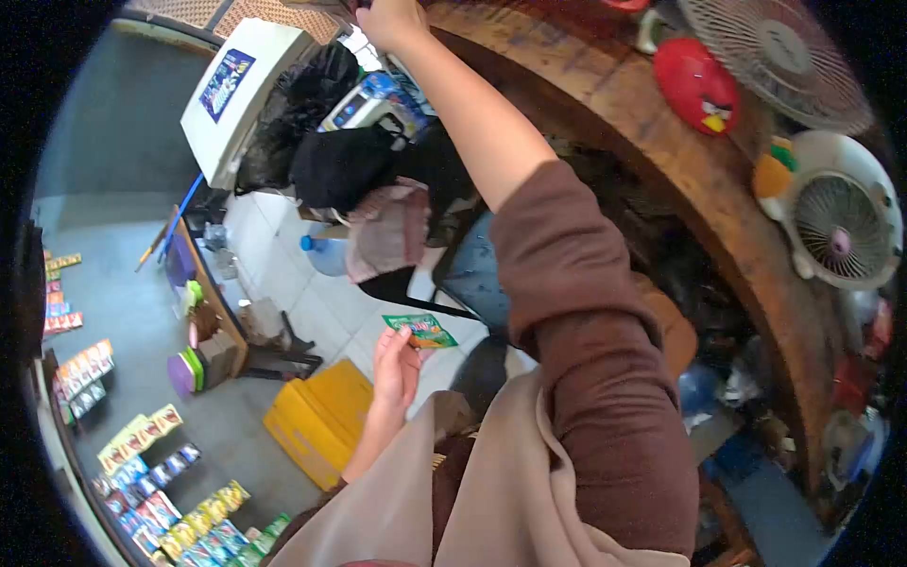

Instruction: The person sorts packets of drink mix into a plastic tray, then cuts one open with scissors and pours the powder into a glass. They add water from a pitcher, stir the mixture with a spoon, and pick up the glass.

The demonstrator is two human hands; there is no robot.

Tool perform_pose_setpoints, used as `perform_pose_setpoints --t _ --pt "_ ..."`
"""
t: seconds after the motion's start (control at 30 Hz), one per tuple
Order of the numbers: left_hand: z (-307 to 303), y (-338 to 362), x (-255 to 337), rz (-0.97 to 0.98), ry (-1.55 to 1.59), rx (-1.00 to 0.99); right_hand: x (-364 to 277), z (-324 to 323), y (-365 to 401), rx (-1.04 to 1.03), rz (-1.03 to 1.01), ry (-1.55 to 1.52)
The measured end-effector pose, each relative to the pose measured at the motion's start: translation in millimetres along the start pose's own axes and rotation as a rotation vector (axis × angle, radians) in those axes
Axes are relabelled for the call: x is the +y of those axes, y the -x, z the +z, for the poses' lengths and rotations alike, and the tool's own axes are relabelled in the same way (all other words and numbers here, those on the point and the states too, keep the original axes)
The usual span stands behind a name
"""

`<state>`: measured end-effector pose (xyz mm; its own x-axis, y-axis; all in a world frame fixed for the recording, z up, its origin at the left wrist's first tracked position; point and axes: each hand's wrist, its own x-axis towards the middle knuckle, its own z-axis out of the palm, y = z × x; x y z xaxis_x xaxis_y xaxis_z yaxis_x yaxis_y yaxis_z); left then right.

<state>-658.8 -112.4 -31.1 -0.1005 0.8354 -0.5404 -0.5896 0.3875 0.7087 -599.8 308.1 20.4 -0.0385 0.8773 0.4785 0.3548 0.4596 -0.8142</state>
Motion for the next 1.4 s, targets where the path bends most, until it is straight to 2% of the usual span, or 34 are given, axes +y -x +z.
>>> perform_pose_setpoints --t 0.1,0.13,0.17,0.23,0.3,0.37,0.43,0.5,0.57,0.6,0.63,0.67,0.7,0.77,0.83,0.9,0.97,1.07,1.13,1.17,1.23,1.27,1.3,1.37,1.4 --pt "-23 -9 22 -0.003 0.010 0.072 3 49 -40 0.106 0.081 0.059" --pt "-30 -10 28 0.001 -0.009 0.065 10 60 -54 -0.001 0.124 0.056" --pt "-37 -12 32 -0.007 0.001 0.091 22 81 -67 0.080 0.101 0.023" --pt "-46 -19 43 -0.020 0.001 0.108 13 82 -80 -0.042 0.154 -0.067" --pt "-53 -21 47 -0.026 0.051 0.121 1 91 -80 0.037 0.339 -0.102" --pt "-55 -25 49 -0.048 0.063 0.102 -27 69 -59 0.044 0.226 -0.090" --pt "-54 -30 53 -0.040 0.058 0.046 -37 85 -46 0.346 0.031 -0.032" --pt "-47 -36 57 -0.039 0.042 -0.006 -50 58 -21 0.216 -0.092 -0.001" --pt "-30 -45 64 -0.015 0.038 -0.042 -68 26 24 0.137 -0.040 -0.217" --pt "-25 -50 67 -0.009 0.037 -0.081 -79 -1 52 -0.047 0.060 -0.397" --pt "-20 -55 71 -0.020 0.036 -0.131 -76 -8 79 -0.072 0.047 -0.630" --pt "-13 -61 76 0.013 -0.021 -0.162 -90 -40 110 -0.208 0.284 -0.750" --pt "-3 -67 81 0.043 -0.075 -0.197 -94 -67 141 -0.232 0.328 -0.729" --pt "24 -78 88 0.059 -0.084 -0.336 -106 -117 205 -0.093 0.356 -0.606" --pt "62 -82 86 0.051 -0.159 -0.450 -107 -152 271 0.230 0.198 -0.465" --pt "105 -75 68 0.012 -0.229 -0.601 -128 -205 331 0.307 0.225 -0.240" --pt "146 -53 42 -0.075 -0.359 -0.850 -141 -244 396 0.312 0.423 -0.221" --pt "199 2 -20 -0.227 -0.441 -1.126 -174 -291 483 0.447 0.529 -0.116" --pt "225 46 -78 -0.297 -0.435 -1.249 -192 -316 536 0.718 0.606 0.091" --pt "234 74 -105 -0.329 -0.438 -1.286 -207 -329 561 0.757 0.603 0.118" --pt "247 130 -161 -0.386 -0.447 -1.358 -247 -360 601 0.842 0.667 0.858" --pt "252 156 -188 -0.426 -0.467 -1.366 -255 -375 629 0.877 0.650 0.864" --pt "258 187 -210 -0.451 -0.463 -1.394 -262 -391 659 0.873 0.565 0.762" --pt "262 243 -243 -0.595 -0.444 -1.428 -291 -420 702 0.870 0.569 0.475" --pt "262 258 -267 -0.657 -0.410 -1.468 -304 -433 721 0.874 0.558 0.509"
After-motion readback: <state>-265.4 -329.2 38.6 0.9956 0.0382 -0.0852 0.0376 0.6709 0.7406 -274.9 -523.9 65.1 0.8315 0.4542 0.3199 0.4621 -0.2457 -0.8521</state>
